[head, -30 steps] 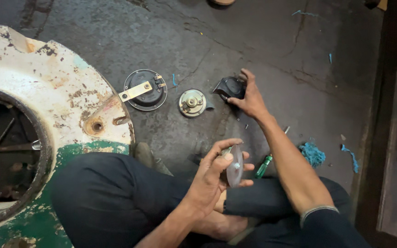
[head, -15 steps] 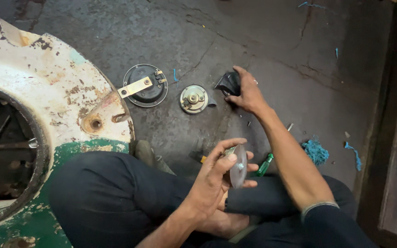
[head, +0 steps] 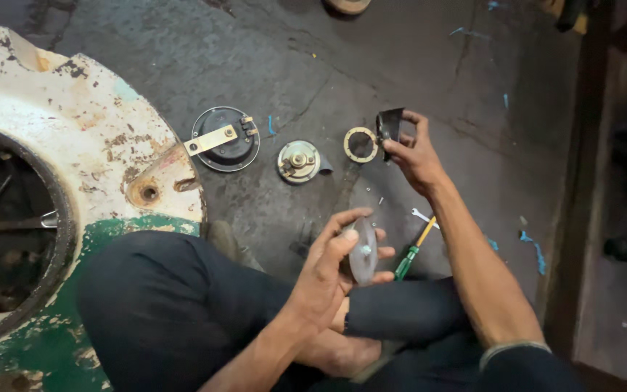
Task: The person assembles a small speaker by hand, placing a gasket, cone, and metal plate onto the base. They use a green screwdriver to tighten screws and secure the components together.
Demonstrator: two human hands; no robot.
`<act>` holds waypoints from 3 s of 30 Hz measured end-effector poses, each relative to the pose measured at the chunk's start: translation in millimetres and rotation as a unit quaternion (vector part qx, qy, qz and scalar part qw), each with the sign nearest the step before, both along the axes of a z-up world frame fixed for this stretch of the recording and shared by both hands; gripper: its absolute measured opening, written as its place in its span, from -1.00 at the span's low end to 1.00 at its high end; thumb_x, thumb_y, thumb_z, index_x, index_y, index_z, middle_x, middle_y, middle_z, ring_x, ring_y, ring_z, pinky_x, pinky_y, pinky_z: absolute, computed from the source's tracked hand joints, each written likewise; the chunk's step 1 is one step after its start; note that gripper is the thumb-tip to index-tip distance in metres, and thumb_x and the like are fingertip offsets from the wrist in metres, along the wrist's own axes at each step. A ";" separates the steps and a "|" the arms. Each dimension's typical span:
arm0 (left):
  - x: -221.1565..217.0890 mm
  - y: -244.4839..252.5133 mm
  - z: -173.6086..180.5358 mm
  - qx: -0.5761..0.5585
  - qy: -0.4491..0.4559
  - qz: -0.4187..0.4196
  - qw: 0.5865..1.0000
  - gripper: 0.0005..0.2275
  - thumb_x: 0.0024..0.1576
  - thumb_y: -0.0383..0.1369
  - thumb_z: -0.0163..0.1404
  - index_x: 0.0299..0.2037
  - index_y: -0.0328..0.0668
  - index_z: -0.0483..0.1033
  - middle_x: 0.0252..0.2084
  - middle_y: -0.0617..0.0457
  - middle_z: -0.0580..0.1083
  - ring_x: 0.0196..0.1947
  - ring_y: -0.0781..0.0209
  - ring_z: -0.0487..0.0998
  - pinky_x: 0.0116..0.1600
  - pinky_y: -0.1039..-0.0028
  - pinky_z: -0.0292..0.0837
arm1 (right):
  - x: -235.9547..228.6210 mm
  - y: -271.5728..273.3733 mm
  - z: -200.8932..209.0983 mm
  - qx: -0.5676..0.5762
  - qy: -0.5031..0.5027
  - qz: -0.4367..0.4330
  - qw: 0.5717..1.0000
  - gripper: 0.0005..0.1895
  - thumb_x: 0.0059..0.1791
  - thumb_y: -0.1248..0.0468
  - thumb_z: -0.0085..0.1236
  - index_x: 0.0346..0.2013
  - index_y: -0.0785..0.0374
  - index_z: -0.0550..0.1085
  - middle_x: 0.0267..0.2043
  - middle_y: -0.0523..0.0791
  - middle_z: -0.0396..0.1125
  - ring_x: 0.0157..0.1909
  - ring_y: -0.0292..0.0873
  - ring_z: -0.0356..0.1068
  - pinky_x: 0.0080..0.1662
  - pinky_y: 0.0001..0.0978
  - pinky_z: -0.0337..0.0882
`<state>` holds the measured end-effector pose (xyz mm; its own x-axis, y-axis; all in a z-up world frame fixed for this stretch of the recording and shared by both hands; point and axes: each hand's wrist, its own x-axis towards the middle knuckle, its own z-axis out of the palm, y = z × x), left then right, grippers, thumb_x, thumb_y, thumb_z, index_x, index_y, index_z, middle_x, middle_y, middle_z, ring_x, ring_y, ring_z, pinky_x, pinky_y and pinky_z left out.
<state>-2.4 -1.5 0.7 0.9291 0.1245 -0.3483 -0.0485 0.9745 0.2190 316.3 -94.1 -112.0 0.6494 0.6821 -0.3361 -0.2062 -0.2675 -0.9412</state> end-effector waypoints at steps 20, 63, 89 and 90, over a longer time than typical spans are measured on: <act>-10.8 44.1 16.5 0.042 -0.020 0.181 0.982 -0.57 0.24 -0.22 -0.17 0.31 -0.13 0.24 0.13 -0.20 0.42 0.12 -0.10 0.54 0.10 0.04 0.59 | -132.0 -16.0 -12.7 -0.123 -0.429 0.150 0.882 -0.14 -0.32 0.26 0.47 0.22 0.27 0.29 0.13 0.10 0.36 0.18 0.13 0.40 0.19 -0.09 0.41; -2.8 24.8 12.1 -0.021 -0.148 0.125 0.981 -0.50 0.22 -0.22 -0.02 0.37 -0.05 0.20 0.31 -0.24 0.34 0.35 -0.30 0.36 0.36 -0.14 0.36 | -94.6 8.4 167.5 0.028 -0.196 -0.070 0.978 -0.74 -0.04 0.49 0.27 -0.06 0.33 0.49 -0.16 -0.11 0.47 -0.13 -0.28 0.44 -0.04 -0.47 0.48; -15.3 19.8 8.0 -0.107 -0.238 0.139 0.955 -0.42 0.31 -0.30 0.06 0.50 -0.21 0.14 0.33 -0.07 0.36 0.33 0.06 0.42 0.42 0.14 0.37 | -199.5 42.8 231.6 -0.035 -0.483 0.137 0.864 -0.73 -0.13 0.41 0.39 -0.16 0.25 0.56 -0.18 -0.13 0.50 -0.12 -0.22 0.49 -0.10 -0.40 0.48; -15.4 19.8 7.6 -0.105 -0.232 0.139 0.957 -0.42 0.31 -0.30 0.06 0.51 -0.21 0.14 0.33 -0.06 0.36 0.33 0.07 0.41 0.41 0.15 0.36 | -199.3 42.6 233.2 -0.036 -0.483 0.141 0.863 -0.74 -0.13 0.41 0.39 -0.17 0.25 0.56 -0.19 -0.14 0.50 -0.13 -0.21 0.49 -0.11 -0.40 0.48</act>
<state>-17.7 18.3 8.2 0.9307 0.3624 0.0497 -0.3573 0.9297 -0.0890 117.1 -51.4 121.2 0.4616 0.8591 0.2212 0.7492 -0.2440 -0.6157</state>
